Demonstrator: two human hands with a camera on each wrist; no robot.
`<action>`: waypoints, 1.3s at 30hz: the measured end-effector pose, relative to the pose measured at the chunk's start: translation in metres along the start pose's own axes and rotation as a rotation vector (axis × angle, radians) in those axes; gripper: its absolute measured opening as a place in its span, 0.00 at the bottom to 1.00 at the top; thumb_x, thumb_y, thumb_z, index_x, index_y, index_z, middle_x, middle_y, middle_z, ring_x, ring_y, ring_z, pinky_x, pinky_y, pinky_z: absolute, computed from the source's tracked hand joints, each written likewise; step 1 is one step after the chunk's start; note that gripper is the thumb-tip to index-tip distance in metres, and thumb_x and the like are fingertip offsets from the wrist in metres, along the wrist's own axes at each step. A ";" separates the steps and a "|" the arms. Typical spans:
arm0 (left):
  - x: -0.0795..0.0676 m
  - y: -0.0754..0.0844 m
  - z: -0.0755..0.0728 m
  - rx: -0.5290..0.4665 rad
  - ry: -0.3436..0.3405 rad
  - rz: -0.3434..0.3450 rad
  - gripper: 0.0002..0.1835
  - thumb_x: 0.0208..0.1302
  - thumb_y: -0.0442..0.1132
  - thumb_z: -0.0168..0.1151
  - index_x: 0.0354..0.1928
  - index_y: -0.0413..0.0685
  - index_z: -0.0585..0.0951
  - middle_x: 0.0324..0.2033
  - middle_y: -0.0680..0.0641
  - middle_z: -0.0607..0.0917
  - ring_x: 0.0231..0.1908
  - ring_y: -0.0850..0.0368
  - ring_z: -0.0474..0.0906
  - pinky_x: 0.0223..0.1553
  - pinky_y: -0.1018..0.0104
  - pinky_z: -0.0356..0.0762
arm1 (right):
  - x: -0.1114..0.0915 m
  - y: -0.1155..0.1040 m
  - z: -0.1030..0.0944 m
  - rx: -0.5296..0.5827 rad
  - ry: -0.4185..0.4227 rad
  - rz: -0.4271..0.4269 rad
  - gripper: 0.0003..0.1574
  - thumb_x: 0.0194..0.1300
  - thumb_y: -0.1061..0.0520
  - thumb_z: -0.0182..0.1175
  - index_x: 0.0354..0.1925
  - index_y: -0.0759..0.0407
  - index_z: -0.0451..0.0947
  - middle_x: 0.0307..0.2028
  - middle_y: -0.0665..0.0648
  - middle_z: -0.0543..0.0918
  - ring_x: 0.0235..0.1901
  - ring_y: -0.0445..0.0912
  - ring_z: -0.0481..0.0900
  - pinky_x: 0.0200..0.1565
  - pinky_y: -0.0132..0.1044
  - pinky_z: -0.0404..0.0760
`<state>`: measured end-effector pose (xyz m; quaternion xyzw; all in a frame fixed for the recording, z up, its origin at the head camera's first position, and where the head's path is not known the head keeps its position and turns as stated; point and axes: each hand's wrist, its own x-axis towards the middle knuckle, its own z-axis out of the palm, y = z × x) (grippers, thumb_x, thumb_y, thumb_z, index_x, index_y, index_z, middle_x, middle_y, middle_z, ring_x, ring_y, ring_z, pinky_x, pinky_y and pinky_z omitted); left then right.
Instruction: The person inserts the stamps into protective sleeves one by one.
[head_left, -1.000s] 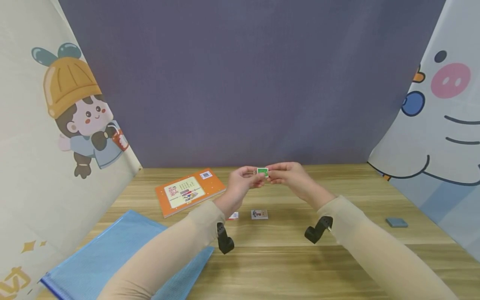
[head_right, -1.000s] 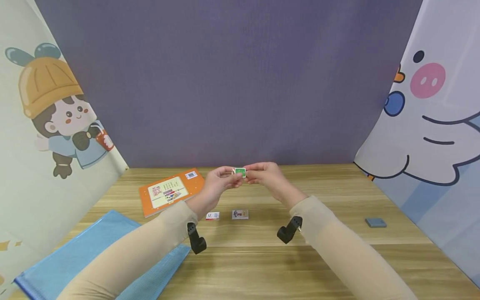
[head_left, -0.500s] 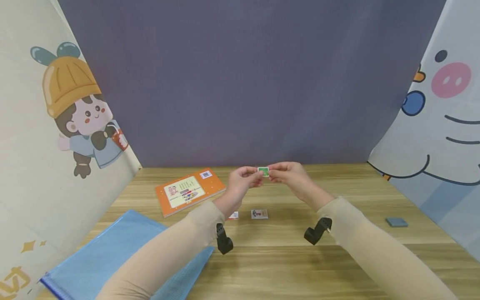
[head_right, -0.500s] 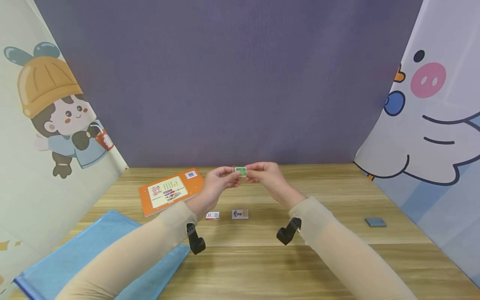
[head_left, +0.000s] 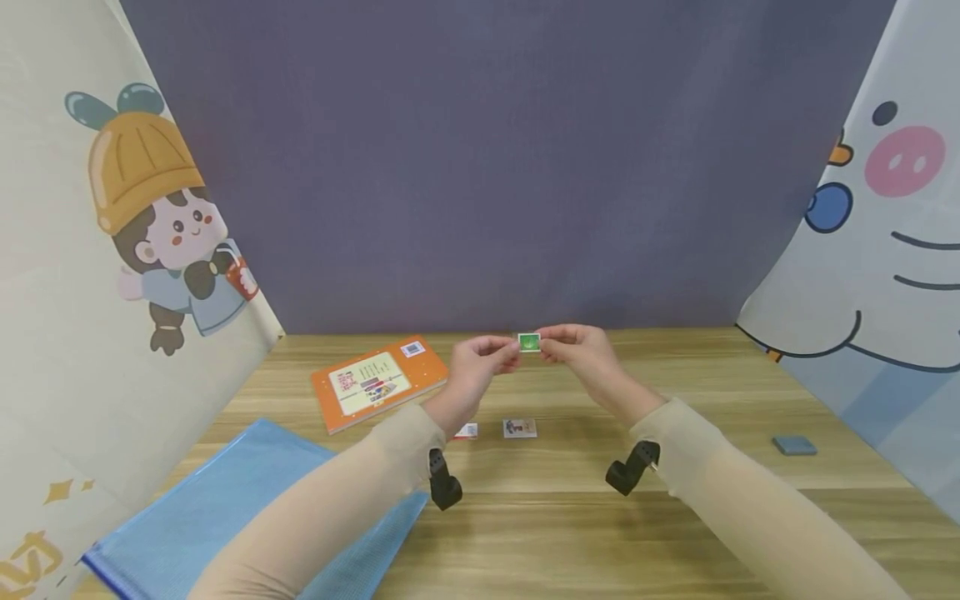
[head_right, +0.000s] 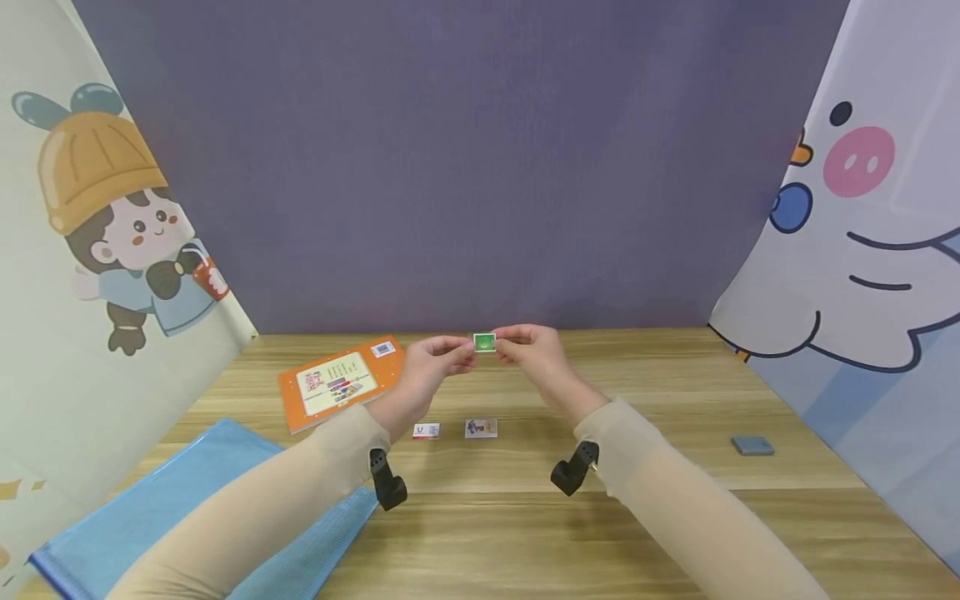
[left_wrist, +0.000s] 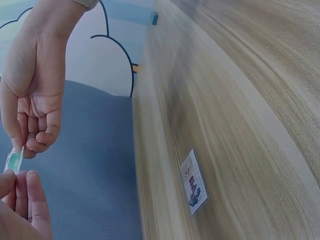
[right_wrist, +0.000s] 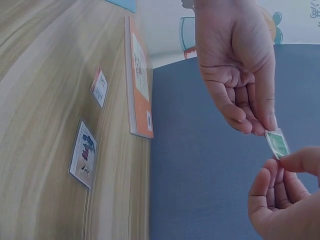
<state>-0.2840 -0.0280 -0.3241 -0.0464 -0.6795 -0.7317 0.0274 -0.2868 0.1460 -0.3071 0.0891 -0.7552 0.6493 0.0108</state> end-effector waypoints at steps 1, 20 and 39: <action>0.000 0.000 0.000 0.004 0.002 0.000 0.11 0.61 0.33 0.66 0.43 0.32 0.83 0.40 0.34 0.86 0.30 0.59 0.84 0.40 0.67 0.86 | 0.000 0.000 0.000 -0.004 0.001 -0.001 0.19 0.67 0.64 0.59 0.52 0.75 0.75 0.31 0.46 0.84 0.32 0.38 0.80 0.41 0.30 0.83; -0.001 0.003 -0.002 0.010 -0.013 0.008 0.10 0.62 0.31 0.65 0.43 0.31 0.83 0.42 0.31 0.85 0.30 0.57 0.84 0.40 0.67 0.86 | -0.001 -0.001 0.000 -0.063 -0.012 0.006 0.19 0.65 0.61 0.62 0.51 0.70 0.78 0.40 0.54 0.86 0.36 0.41 0.81 0.50 0.40 0.82; -0.002 0.002 -0.002 0.010 0.002 0.006 0.10 0.63 0.32 0.65 0.43 0.31 0.83 0.42 0.32 0.86 0.31 0.56 0.85 0.40 0.68 0.86 | 0.000 0.004 0.002 -0.053 -0.007 0.004 0.19 0.66 0.60 0.62 0.51 0.71 0.78 0.35 0.49 0.84 0.34 0.41 0.79 0.44 0.31 0.80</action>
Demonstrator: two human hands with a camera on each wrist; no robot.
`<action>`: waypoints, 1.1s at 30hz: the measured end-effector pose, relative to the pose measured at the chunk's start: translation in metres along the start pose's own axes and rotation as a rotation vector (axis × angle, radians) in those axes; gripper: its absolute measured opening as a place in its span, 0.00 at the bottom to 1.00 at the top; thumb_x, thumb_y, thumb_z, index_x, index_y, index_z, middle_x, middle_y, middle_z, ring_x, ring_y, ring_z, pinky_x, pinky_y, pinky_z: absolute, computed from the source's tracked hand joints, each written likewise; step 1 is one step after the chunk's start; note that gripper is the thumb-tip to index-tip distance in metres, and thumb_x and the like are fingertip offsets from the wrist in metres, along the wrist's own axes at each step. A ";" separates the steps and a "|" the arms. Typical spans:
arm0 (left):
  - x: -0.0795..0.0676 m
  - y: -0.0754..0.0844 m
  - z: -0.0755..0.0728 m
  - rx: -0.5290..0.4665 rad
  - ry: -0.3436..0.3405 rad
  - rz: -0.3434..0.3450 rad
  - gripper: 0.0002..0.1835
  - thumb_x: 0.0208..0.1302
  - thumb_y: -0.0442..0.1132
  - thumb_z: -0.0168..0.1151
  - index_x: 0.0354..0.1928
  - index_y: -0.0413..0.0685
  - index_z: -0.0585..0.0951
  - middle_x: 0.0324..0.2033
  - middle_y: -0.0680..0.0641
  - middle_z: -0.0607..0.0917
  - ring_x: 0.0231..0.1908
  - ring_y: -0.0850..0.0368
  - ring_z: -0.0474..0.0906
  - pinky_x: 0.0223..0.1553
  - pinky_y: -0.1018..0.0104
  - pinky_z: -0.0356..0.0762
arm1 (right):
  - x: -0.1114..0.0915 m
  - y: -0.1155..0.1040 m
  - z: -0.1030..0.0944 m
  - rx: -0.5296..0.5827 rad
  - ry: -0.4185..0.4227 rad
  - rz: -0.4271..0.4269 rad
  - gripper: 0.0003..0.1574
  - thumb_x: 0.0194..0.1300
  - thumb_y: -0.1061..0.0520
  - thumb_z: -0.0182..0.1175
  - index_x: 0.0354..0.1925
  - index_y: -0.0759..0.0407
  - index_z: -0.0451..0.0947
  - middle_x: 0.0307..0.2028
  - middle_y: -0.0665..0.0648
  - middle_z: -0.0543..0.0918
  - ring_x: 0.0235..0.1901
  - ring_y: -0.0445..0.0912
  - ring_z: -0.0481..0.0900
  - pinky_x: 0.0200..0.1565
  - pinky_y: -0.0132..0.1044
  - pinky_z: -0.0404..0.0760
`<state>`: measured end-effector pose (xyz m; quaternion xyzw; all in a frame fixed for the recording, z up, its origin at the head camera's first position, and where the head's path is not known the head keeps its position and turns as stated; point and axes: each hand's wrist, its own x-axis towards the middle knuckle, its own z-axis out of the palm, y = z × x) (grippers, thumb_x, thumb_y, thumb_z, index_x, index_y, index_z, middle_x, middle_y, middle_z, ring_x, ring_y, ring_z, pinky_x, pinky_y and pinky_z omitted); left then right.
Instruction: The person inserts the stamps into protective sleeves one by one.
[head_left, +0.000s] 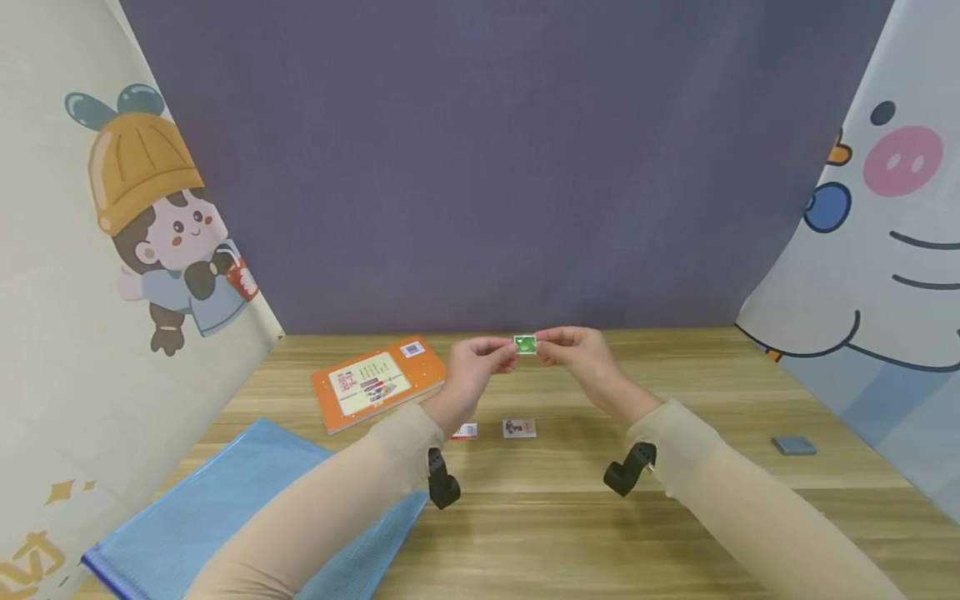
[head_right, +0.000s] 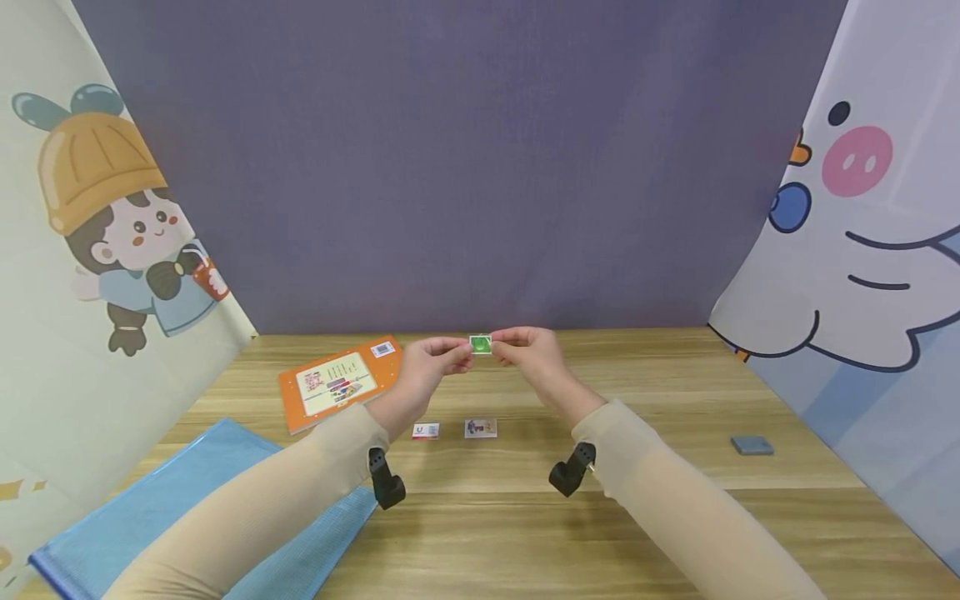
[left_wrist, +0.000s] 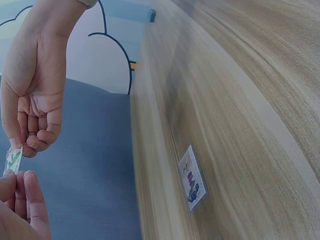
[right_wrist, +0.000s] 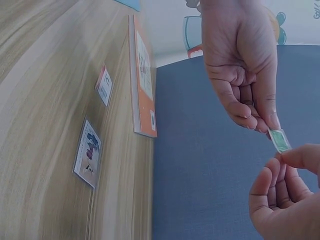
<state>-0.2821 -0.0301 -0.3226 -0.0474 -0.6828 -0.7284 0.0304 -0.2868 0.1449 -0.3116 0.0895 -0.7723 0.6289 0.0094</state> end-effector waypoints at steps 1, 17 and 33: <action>0.000 0.000 0.000 0.000 0.000 0.003 0.10 0.63 0.31 0.64 0.43 0.30 0.83 0.42 0.32 0.85 0.30 0.58 0.84 0.39 0.68 0.86 | 0.000 0.000 0.000 -0.001 -0.001 -0.002 0.19 0.66 0.60 0.61 0.51 0.71 0.77 0.35 0.49 0.84 0.34 0.41 0.79 0.44 0.31 0.80; -0.002 0.000 0.001 0.021 -0.009 0.024 0.10 0.62 0.30 0.64 0.43 0.28 0.83 0.37 0.34 0.87 0.28 0.59 0.83 0.39 0.67 0.86 | 0.001 0.002 0.000 -0.025 0.003 0.019 0.20 0.65 0.59 0.62 0.51 0.72 0.77 0.36 0.53 0.85 0.32 0.40 0.78 0.48 0.37 0.80; -0.003 0.001 0.000 0.042 0.009 0.011 0.09 0.62 0.30 0.64 0.42 0.30 0.83 0.36 0.36 0.87 0.34 0.48 0.86 0.41 0.63 0.86 | 0.002 0.006 -0.001 0.030 -0.021 0.009 0.20 0.66 0.59 0.62 0.52 0.72 0.77 0.37 0.55 0.85 0.36 0.44 0.82 0.44 0.33 0.84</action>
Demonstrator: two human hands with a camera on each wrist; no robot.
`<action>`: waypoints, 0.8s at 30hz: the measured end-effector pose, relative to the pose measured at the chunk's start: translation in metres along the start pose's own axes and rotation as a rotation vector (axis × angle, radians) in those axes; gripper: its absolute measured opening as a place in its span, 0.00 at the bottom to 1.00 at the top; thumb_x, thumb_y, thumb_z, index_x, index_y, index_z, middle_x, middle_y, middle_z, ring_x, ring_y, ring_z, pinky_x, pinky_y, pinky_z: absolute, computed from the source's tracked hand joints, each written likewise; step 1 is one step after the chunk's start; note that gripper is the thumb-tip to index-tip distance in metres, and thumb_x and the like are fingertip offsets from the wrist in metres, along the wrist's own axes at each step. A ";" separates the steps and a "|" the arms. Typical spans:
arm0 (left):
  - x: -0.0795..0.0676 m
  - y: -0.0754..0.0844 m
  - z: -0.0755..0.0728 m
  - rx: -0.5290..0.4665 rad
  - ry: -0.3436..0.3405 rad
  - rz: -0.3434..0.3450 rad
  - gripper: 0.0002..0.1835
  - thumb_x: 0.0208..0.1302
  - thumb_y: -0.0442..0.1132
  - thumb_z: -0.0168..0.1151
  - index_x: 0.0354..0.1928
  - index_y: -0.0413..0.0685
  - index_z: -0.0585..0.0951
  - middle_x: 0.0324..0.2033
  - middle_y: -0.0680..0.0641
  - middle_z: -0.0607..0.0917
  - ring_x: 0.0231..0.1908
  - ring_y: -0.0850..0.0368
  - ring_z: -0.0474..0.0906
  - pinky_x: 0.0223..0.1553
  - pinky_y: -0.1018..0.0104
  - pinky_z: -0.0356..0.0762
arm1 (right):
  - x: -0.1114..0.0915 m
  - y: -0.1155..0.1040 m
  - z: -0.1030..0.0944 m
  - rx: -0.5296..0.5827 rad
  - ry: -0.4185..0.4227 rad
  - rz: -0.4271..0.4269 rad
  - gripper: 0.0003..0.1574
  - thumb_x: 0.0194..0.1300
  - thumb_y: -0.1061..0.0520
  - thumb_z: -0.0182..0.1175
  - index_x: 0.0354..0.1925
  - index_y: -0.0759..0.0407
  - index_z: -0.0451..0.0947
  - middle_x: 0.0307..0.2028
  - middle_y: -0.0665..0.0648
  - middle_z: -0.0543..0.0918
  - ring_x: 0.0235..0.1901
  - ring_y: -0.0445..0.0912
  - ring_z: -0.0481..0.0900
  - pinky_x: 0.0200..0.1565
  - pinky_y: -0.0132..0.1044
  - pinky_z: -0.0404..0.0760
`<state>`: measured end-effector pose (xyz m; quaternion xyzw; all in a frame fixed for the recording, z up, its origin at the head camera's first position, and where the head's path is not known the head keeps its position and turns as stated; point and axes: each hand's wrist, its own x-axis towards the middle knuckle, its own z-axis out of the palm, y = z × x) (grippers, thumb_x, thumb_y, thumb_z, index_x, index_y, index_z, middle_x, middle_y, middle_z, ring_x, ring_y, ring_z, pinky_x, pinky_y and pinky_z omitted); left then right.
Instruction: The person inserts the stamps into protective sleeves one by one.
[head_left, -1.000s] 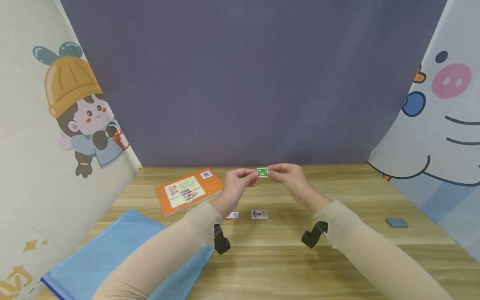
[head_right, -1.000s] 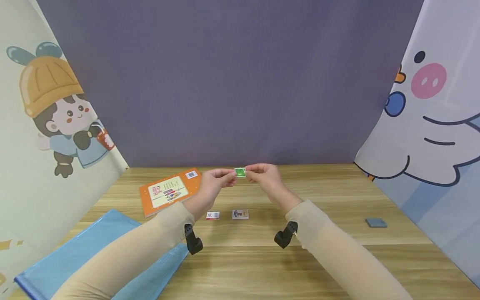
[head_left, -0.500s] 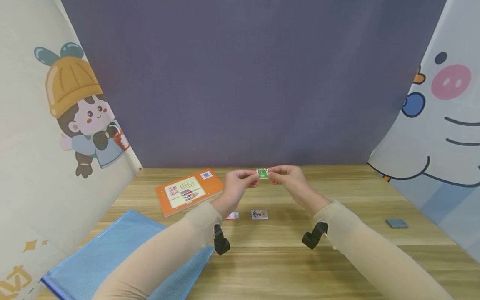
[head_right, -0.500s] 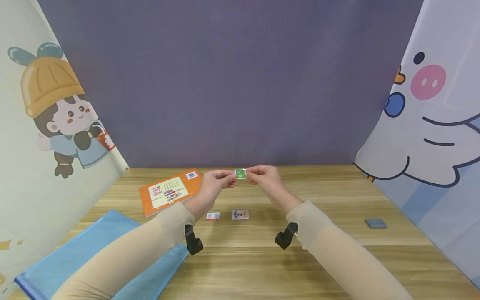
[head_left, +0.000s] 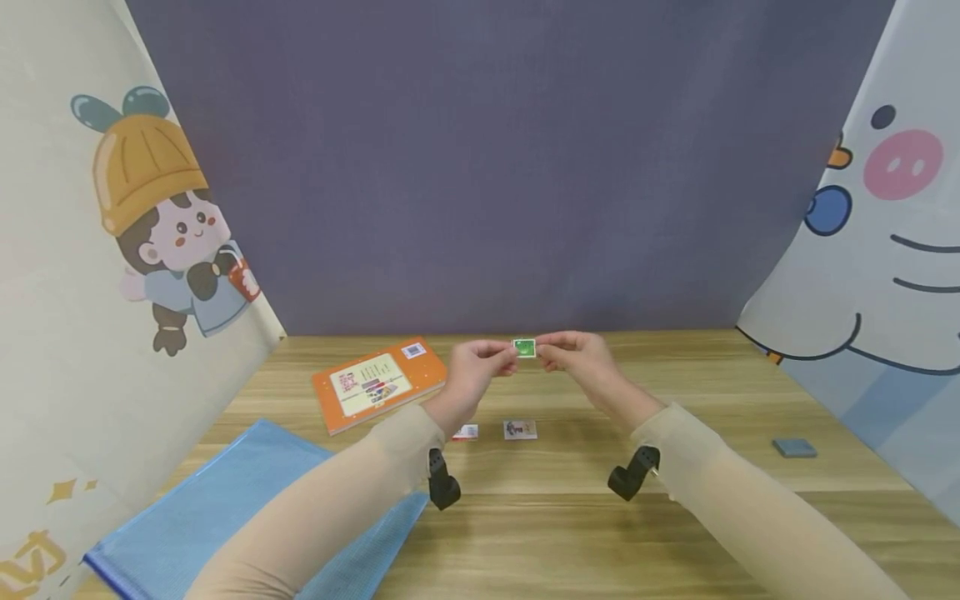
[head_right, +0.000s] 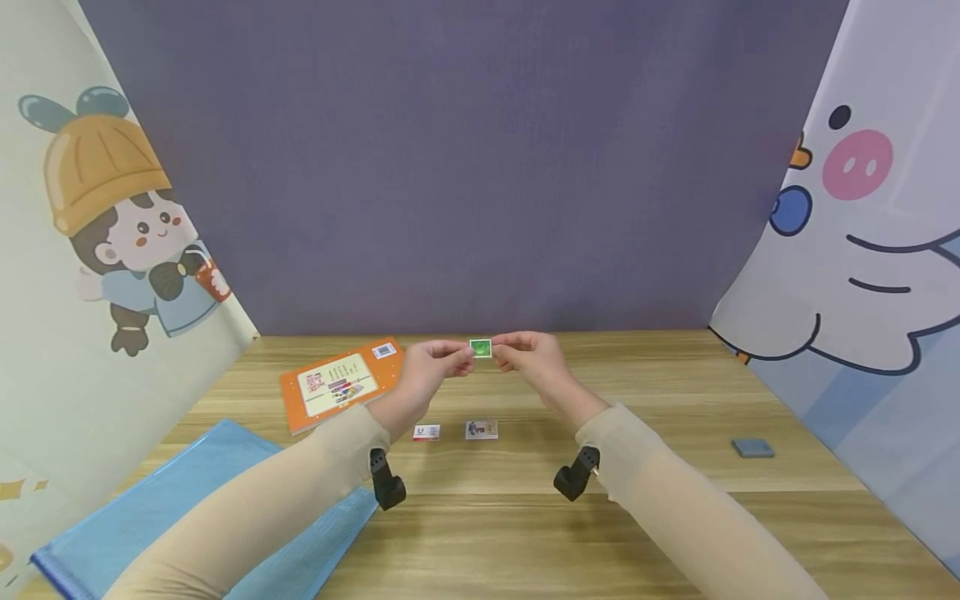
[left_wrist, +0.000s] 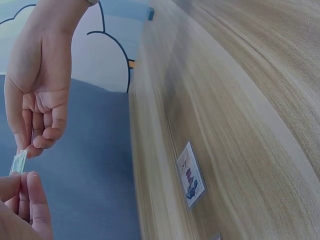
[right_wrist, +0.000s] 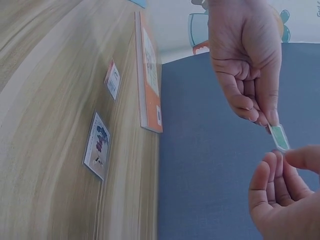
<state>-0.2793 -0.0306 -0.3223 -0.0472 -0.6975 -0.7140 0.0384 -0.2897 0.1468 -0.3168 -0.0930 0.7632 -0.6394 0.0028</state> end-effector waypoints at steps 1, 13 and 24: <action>0.000 0.000 0.000 -0.001 0.003 -0.006 0.09 0.62 0.30 0.65 0.42 0.30 0.84 0.36 0.36 0.87 0.34 0.48 0.86 0.41 0.63 0.86 | 0.000 0.000 -0.001 0.016 -0.004 -0.008 0.20 0.67 0.59 0.61 0.52 0.72 0.76 0.38 0.56 0.85 0.36 0.43 0.82 0.43 0.33 0.84; 0.000 -0.005 0.002 -0.005 -0.027 -0.047 0.09 0.62 0.32 0.66 0.42 0.33 0.84 0.35 0.38 0.87 0.27 0.62 0.81 0.41 0.63 0.86 | -0.004 0.002 -0.006 -0.013 -0.064 -0.082 0.26 0.65 0.64 0.62 0.60 0.68 0.71 0.53 0.67 0.80 0.39 0.39 0.83 0.47 0.31 0.84; -0.002 -0.013 0.009 -0.028 -0.094 -0.076 0.14 0.61 0.33 0.67 0.47 0.33 0.81 0.41 0.33 0.85 0.32 0.57 0.84 0.43 0.63 0.86 | -0.011 0.007 -0.015 -0.170 -0.068 -0.086 0.25 0.63 0.61 0.64 0.59 0.62 0.75 0.52 0.62 0.83 0.42 0.41 0.84 0.56 0.41 0.81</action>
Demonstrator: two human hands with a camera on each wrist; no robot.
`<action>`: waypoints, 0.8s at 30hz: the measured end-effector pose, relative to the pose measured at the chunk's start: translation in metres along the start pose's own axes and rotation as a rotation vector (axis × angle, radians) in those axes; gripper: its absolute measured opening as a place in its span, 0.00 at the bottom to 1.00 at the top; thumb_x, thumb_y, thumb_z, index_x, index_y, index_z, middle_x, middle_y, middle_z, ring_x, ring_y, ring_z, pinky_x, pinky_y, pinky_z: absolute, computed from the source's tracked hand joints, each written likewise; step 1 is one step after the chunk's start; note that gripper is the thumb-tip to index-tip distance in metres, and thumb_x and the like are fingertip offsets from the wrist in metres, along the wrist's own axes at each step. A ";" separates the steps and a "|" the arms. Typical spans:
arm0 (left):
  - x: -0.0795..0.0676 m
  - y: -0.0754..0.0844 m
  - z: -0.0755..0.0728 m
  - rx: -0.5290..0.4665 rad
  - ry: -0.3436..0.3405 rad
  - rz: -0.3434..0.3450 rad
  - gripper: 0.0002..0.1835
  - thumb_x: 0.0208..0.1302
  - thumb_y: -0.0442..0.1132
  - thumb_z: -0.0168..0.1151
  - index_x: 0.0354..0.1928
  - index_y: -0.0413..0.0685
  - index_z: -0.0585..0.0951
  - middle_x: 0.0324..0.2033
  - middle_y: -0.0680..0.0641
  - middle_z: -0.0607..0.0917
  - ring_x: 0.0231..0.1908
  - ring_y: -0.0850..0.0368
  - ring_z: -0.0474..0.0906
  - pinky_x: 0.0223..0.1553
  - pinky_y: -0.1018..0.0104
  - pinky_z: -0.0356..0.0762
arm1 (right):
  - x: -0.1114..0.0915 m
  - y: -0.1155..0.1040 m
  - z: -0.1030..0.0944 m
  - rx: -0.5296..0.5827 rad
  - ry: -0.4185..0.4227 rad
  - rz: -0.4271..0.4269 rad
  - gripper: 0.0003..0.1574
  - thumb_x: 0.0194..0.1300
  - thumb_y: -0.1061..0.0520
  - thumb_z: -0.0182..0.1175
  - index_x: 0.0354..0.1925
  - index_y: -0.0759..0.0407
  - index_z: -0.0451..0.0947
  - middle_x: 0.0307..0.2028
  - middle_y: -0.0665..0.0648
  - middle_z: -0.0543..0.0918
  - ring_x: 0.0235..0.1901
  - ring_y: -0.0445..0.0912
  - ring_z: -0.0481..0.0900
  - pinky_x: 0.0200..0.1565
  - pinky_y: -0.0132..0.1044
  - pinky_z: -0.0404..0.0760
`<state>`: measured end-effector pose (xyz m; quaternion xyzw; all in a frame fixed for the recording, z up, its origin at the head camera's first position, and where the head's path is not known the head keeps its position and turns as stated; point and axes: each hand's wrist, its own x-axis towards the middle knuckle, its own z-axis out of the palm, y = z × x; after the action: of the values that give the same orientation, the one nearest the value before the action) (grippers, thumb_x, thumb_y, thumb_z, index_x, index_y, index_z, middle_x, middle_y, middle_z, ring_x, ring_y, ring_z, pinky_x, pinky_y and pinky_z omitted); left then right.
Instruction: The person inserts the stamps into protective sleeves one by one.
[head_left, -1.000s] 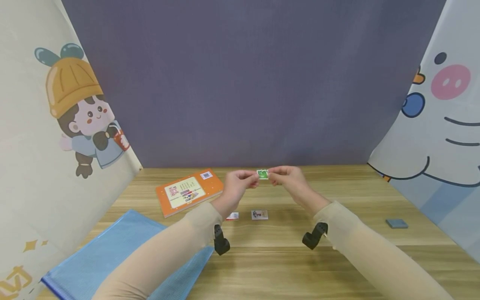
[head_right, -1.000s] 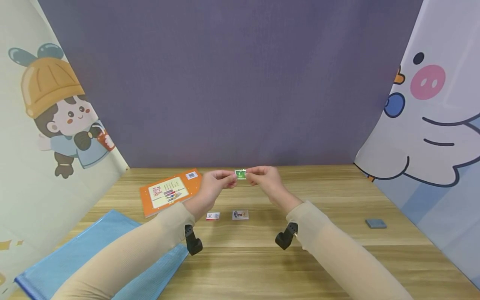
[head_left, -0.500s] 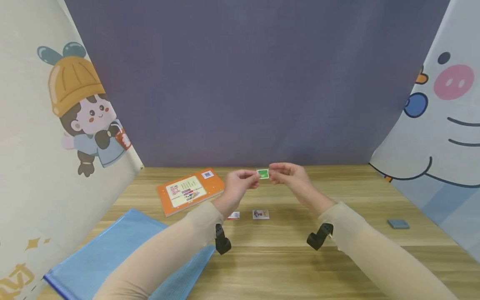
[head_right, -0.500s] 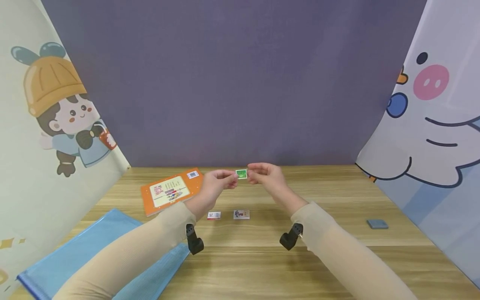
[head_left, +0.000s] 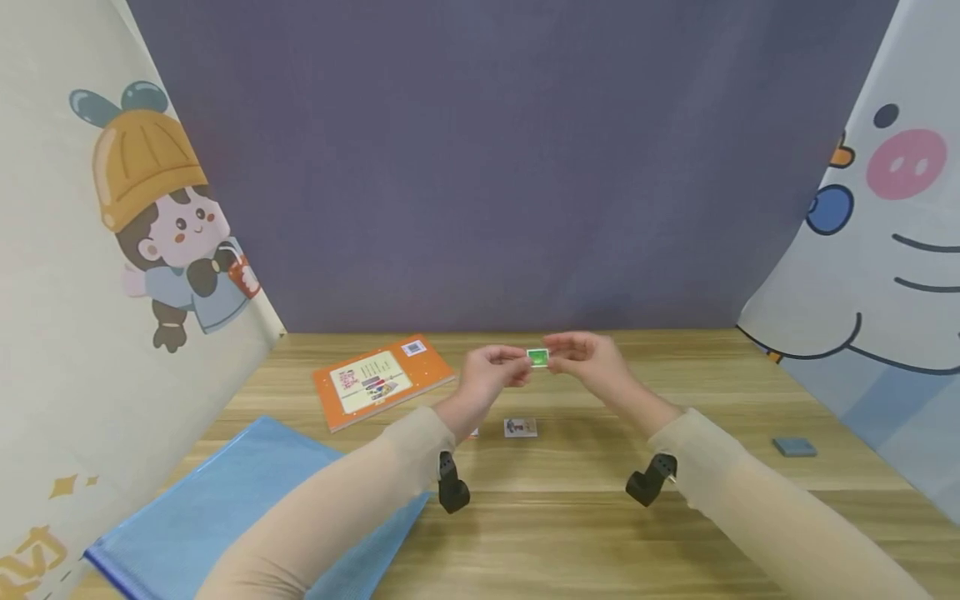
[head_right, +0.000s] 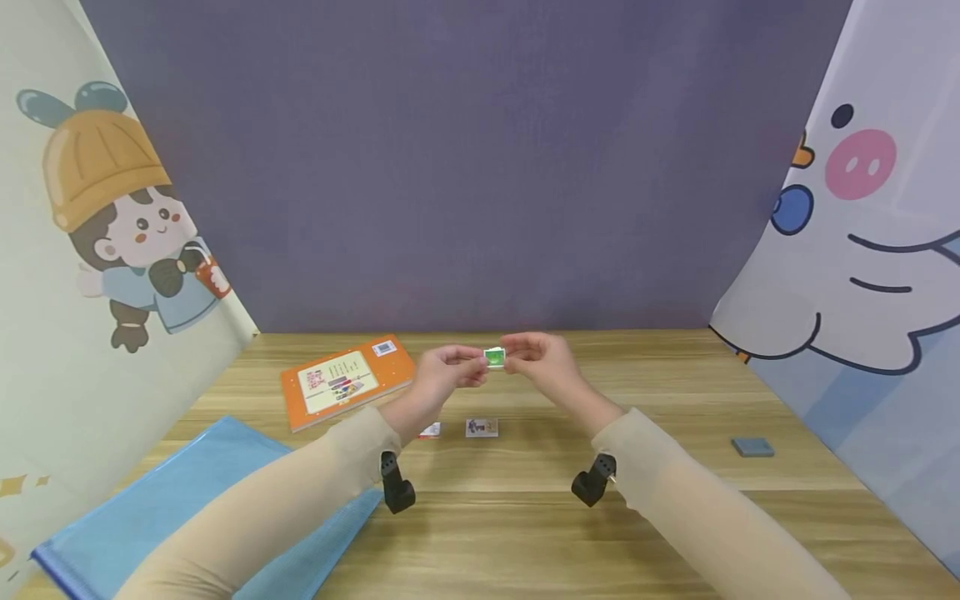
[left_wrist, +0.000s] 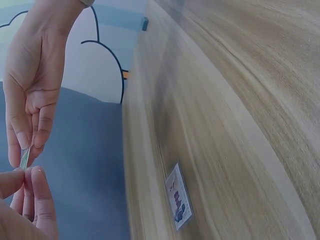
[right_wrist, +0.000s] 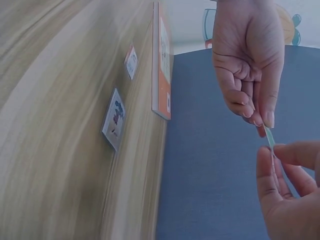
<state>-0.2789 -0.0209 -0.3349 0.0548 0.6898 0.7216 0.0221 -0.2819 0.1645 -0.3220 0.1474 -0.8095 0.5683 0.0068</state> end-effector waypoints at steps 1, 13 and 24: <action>0.000 0.000 0.001 -0.002 -0.002 -0.002 0.13 0.60 0.32 0.66 0.46 0.33 0.81 0.41 0.33 0.85 0.31 0.57 0.84 0.43 0.63 0.86 | 0.000 0.001 0.000 0.001 0.004 0.008 0.25 0.63 0.61 0.64 0.58 0.63 0.75 0.52 0.63 0.83 0.42 0.42 0.84 0.57 0.42 0.80; 0.000 -0.012 0.007 0.041 -0.059 -0.028 0.18 0.58 0.31 0.68 0.52 0.41 0.80 0.38 0.41 0.88 0.38 0.50 0.86 0.46 0.61 0.85 | -0.010 0.014 -0.009 0.017 0.013 0.096 0.24 0.65 0.62 0.62 0.58 0.66 0.74 0.53 0.64 0.82 0.44 0.46 0.85 0.60 0.47 0.78; -0.002 -0.030 0.015 0.237 -0.119 0.037 0.23 0.53 0.28 0.71 0.53 0.46 0.81 0.39 0.44 0.87 0.39 0.56 0.84 0.45 0.64 0.84 | -0.020 0.030 -0.018 0.025 -0.027 0.159 0.25 0.64 0.63 0.62 0.59 0.69 0.73 0.52 0.63 0.83 0.43 0.43 0.84 0.62 0.52 0.74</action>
<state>-0.2770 -0.0042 -0.3638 0.1126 0.7667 0.6306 0.0433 -0.2732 0.1944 -0.3464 0.0903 -0.8115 0.5751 -0.0512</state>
